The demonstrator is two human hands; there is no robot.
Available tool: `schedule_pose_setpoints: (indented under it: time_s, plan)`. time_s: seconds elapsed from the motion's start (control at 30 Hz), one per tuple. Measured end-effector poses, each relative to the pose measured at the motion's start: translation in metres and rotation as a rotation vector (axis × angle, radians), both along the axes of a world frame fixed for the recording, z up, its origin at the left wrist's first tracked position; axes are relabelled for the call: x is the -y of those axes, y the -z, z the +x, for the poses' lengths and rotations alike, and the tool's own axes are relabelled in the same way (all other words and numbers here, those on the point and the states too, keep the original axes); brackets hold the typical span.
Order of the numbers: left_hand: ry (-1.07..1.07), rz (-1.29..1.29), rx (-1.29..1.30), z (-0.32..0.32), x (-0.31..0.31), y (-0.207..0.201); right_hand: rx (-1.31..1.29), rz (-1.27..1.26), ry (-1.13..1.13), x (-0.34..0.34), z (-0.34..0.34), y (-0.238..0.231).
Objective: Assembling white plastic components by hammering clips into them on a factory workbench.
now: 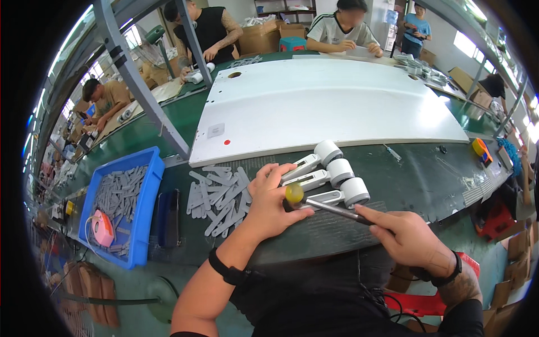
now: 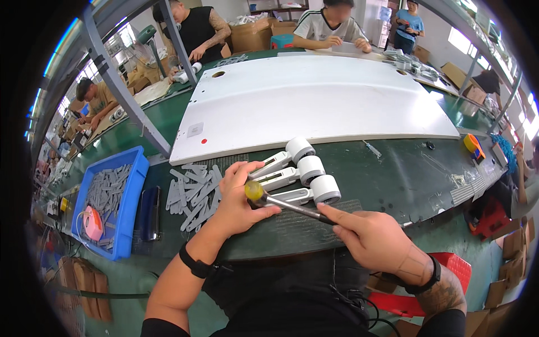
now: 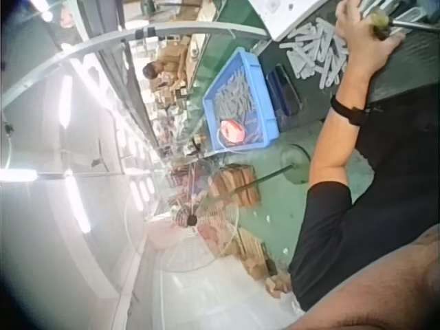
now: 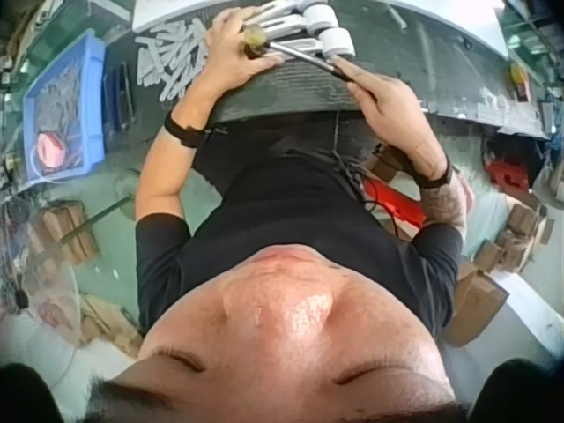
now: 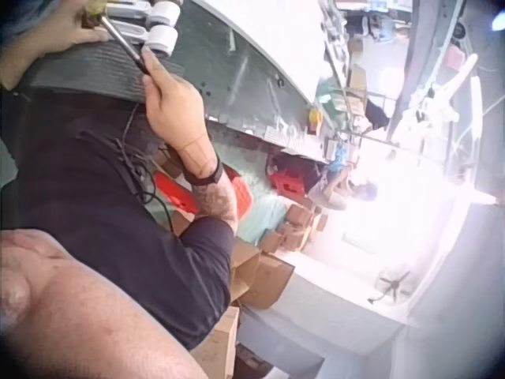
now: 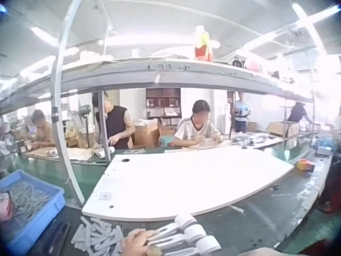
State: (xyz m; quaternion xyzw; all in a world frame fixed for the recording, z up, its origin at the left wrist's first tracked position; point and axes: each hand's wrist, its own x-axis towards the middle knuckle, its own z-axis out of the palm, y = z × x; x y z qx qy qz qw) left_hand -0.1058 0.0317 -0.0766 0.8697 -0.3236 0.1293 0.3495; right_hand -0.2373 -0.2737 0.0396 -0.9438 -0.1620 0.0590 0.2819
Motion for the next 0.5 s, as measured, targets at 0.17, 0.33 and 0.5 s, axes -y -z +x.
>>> schedule_pose_setpoints:
  time_s: [0.17,0.33,0.5]
  plan:
    - [-0.019,0.075,0.020,0.002,-0.006,0.005,-0.047,0.173,0.061,0.002,-0.001,0.015]
    - [-0.027,0.044,0.029,-0.012,-0.005,-0.021,-0.037,0.105,0.080,0.016,-0.012,0.023]
    - [-0.273,-0.064,-0.020,0.017,-0.086,-0.029,-0.017,0.442,0.332,0.047,-0.034,0.046]
